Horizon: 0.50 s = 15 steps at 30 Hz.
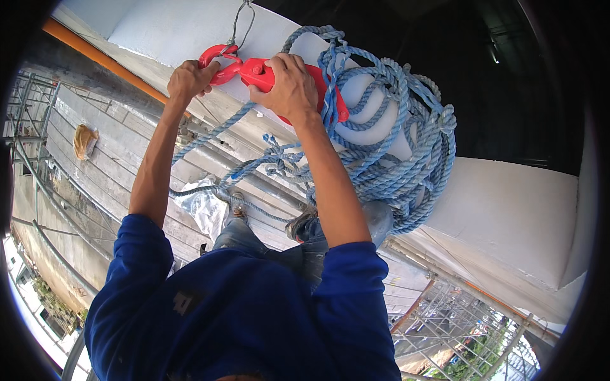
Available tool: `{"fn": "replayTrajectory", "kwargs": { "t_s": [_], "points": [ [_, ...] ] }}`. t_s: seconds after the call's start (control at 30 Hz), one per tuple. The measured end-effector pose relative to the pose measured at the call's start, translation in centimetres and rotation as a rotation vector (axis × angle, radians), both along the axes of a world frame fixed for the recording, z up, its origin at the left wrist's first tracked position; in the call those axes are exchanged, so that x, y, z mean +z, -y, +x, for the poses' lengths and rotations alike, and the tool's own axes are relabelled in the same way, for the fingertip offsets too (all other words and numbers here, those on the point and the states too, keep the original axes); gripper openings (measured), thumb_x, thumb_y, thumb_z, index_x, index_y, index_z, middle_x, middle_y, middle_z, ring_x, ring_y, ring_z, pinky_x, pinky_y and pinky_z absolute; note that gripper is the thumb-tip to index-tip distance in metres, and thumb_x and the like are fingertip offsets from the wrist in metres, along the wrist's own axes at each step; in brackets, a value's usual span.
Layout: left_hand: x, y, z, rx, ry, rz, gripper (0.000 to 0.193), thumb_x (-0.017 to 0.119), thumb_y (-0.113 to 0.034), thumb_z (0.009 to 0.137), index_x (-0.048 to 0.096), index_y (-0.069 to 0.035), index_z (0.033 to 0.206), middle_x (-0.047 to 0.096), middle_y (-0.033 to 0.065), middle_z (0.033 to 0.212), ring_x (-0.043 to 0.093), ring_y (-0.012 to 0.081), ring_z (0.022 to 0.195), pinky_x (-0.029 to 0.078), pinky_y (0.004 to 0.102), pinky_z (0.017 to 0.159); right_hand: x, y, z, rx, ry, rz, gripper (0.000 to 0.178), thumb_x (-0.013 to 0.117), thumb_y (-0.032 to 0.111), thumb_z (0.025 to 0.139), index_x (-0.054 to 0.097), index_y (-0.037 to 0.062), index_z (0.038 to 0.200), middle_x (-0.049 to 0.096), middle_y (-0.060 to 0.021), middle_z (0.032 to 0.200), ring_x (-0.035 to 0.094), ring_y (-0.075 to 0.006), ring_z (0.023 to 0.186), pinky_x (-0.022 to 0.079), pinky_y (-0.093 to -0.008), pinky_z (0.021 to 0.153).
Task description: The person stands on a wooden scaffolding platform and manipulates a thick blue rope. They pick up a red mechanical hook device and thread the rope through it, then proceed to tie a knot to secure the rope to the hook.
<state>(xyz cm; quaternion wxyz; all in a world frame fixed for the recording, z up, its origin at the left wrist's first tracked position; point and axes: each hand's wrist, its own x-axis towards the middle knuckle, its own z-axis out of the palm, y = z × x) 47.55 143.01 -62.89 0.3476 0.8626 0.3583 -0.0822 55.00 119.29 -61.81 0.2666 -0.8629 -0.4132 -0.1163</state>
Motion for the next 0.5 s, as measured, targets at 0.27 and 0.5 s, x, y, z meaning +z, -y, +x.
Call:
{"fn": "replayTrajectory", "kwargs": {
  "t_s": [0.27,0.5],
  "points": [
    [-0.6,-0.4,-1.6,0.089,0.269,0.062,0.056,0.067,-0.060,0.083,0.075,-0.005,0.072,0.070,0.0095,0.062,0.072,0.0215,0.065,0.056,0.0349,0.071,0.8,0.4,-0.7,0.023,0.000,0.035,0.052,0.081,0.036,0.071,0.072,0.0114,0.116,0.065,-0.0069,0.116,0.060,-0.0285,0.114,0.054,-0.0438,0.096],
    [-5.6,0.8,-4.7,0.076,0.386,0.056,0.054,0.075,-0.043,0.082,0.065,0.003,0.109,0.073,0.0229,0.091,0.072,0.0394,0.089,0.056,0.0437,0.082,0.6,1.1,-2.4,0.087,-0.012,-0.049,0.057,0.080,0.037,0.072,0.070,0.0115,0.122,0.065,-0.0069,0.122,0.059,-0.0285,0.119,0.049,-0.0449,0.107]
  ]
}}
